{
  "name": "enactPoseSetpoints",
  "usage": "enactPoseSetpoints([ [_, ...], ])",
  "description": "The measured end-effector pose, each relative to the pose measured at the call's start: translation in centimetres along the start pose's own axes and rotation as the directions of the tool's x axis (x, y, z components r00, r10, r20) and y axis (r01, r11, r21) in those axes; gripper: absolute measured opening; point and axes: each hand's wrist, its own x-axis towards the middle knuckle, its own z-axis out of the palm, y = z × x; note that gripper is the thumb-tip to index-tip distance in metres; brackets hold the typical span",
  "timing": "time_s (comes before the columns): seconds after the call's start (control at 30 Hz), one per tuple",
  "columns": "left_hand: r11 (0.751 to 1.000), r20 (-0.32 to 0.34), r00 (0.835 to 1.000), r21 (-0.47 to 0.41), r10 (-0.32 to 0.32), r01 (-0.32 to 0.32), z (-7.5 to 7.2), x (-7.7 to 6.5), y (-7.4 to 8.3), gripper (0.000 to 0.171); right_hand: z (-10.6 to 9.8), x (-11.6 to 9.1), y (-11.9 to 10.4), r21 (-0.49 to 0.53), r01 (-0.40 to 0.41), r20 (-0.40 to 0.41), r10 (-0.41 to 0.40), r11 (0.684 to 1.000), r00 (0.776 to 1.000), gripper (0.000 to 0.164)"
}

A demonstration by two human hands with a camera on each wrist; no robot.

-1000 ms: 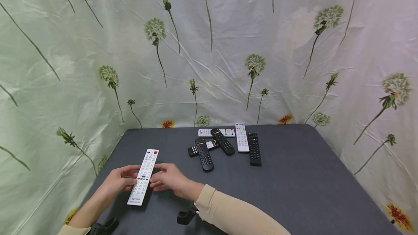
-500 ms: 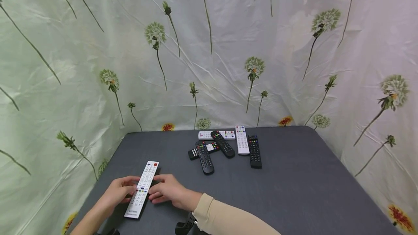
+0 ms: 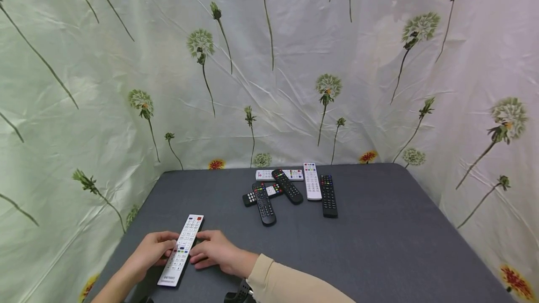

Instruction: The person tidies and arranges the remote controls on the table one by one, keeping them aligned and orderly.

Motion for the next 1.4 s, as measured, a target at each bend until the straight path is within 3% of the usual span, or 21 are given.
enactPoseSetpoints([
  [1.17,0.999,0.017,0.999,0.015,-0.03,0.029,-0.2,0.6,0.4,0.031,0.0,0.2,0.1,-0.04,0.018,-0.001,-0.018,0.999,1.0,0.057],
  [1.27,0.999,-0.006,1.0,0.041,-0.009,0.009,-0.2,0.7,0.5,0.031,0.0,0.1,-0.2,-0.046,0.004,-0.001,-0.004,0.999,1.0,0.056],
  [1.4,0.986,-0.071,0.994,0.153,0.082,-0.07,0.0,0.8,0.8,0.03,-0.1,-0.3,-0.8,-0.085,0.012,-0.01,-0.013,0.996,1.0,0.054],
])
